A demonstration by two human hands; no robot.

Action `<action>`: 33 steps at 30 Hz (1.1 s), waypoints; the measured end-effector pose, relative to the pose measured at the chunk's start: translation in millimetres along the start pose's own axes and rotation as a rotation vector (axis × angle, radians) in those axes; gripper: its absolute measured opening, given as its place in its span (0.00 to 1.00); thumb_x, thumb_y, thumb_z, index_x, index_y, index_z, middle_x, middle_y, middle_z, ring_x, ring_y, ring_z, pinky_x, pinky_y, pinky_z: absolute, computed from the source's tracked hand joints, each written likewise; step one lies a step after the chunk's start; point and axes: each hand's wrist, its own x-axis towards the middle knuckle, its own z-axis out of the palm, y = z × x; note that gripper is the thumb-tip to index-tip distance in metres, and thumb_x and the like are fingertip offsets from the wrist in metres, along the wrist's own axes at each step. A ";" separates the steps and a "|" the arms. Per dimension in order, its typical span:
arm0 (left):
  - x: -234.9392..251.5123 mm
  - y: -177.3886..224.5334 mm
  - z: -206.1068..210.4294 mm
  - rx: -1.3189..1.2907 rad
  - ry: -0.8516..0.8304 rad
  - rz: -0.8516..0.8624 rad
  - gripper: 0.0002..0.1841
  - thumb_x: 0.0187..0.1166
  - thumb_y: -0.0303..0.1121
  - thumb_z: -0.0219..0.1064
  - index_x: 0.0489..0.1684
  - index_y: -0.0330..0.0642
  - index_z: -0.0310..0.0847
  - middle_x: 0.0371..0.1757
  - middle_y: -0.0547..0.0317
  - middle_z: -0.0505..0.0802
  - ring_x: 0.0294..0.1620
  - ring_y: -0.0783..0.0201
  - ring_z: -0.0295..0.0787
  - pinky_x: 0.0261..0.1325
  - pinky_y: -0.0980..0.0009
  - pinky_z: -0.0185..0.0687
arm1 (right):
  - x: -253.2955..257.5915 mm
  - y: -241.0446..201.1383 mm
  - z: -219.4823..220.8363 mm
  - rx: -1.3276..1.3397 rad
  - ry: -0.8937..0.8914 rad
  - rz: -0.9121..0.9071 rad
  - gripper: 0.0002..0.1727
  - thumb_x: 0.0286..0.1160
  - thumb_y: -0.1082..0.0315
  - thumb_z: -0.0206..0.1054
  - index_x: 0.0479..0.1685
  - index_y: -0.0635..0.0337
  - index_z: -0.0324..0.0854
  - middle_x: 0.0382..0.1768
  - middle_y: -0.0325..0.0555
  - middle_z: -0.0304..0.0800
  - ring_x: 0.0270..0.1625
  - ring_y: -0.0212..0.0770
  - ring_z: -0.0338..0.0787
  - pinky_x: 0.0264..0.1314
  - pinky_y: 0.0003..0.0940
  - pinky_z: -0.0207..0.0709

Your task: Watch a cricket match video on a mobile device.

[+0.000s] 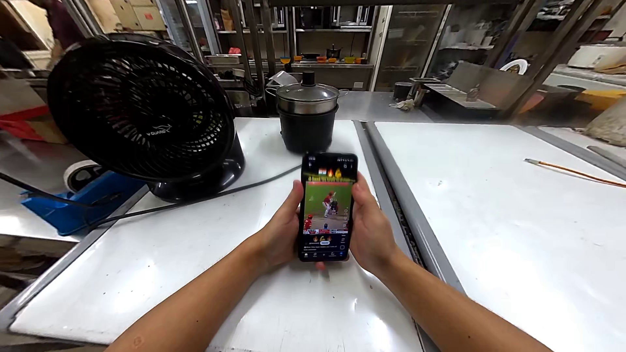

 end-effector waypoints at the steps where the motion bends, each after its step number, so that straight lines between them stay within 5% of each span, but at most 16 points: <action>1: 0.1 0.0 0.2 -0.002 0.003 0.002 0.47 0.65 0.85 0.42 0.67 0.58 0.81 0.54 0.53 0.94 0.47 0.56 0.96 0.34 0.60 0.93 | 0.2 0.2 -0.2 0.002 -0.004 -0.006 0.30 0.90 0.41 0.34 0.90 0.30 0.52 0.66 0.38 0.85 0.60 0.37 0.89 0.55 0.41 0.87; 7: 0.7 -0.4 -2.9 -0.019 -0.010 -0.002 0.47 0.66 0.84 0.42 0.68 0.58 0.81 0.56 0.51 0.94 0.49 0.53 0.96 0.35 0.57 0.94 | 5.1 3.2 0.1 0.078 -0.022 -0.052 0.31 0.90 0.46 0.35 0.90 0.40 0.53 0.69 0.42 0.82 0.69 0.38 0.85 0.68 0.42 0.81; 13: 1.2 -0.7 -3.2 -0.016 -0.016 0.002 0.47 0.65 0.84 0.43 0.69 0.59 0.80 0.56 0.52 0.94 0.49 0.54 0.96 0.34 0.58 0.94 | 4.3 3.0 0.0 0.071 -0.020 -0.056 0.31 0.89 0.46 0.34 0.89 0.41 0.53 0.68 0.41 0.82 0.67 0.37 0.85 0.67 0.41 0.82; 17: 0.9 -1.0 -1.8 -0.024 -0.009 0.007 0.47 0.65 0.84 0.44 0.68 0.59 0.81 0.55 0.52 0.94 0.48 0.55 0.96 0.36 0.58 0.94 | 0.5 0.8 0.0 0.015 -0.005 -0.021 0.31 0.90 0.40 0.34 0.90 0.30 0.53 0.66 0.37 0.85 0.61 0.37 0.89 0.56 0.41 0.87; 33: 1.8 -0.5 -6.9 -0.018 -0.065 -0.006 0.48 0.65 0.84 0.42 0.69 0.58 0.80 0.58 0.50 0.93 0.52 0.54 0.95 0.39 0.58 0.94 | 0.3 0.5 -0.3 0.015 -0.011 -0.015 0.30 0.90 0.38 0.33 0.89 0.28 0.53 0.65 0.35 0.86 0.60 0.36 0.90 0.55 0.40 0.87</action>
